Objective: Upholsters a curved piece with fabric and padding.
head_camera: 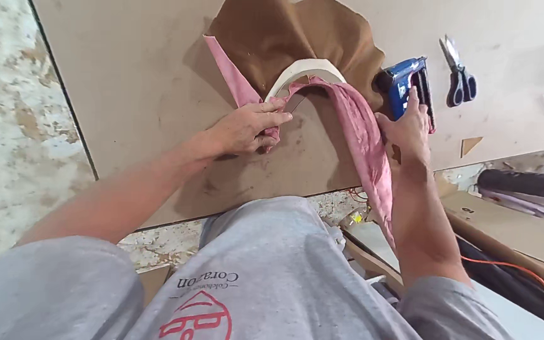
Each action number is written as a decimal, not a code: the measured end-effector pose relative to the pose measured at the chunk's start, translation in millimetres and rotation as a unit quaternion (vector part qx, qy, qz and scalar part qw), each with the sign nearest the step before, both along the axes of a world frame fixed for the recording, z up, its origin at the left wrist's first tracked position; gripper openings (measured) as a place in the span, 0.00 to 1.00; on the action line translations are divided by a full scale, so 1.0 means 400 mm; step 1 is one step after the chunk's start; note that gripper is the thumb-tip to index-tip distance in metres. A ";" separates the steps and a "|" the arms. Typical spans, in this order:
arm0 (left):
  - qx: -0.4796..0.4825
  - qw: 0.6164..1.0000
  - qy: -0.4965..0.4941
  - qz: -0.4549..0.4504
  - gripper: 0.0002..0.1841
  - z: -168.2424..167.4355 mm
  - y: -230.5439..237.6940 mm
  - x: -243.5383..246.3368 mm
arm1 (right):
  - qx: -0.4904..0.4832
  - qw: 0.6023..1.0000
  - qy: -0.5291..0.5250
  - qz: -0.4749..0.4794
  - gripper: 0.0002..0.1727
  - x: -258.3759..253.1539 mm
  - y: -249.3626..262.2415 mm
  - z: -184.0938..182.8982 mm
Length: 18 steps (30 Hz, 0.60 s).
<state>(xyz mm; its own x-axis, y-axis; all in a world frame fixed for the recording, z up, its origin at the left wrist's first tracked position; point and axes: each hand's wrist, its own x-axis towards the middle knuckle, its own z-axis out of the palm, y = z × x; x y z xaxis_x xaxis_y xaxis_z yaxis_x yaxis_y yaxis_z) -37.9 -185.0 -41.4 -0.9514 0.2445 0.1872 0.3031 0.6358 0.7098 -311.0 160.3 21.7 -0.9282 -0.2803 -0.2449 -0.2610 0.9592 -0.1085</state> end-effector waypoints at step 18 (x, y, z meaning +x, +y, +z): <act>0.000 1.000 0.015 -0.004 0.20 -0.014 -0.008 -0.010 | -0.033 0.961 -0.130 0.244 0.17 0.463 -0.253 0.263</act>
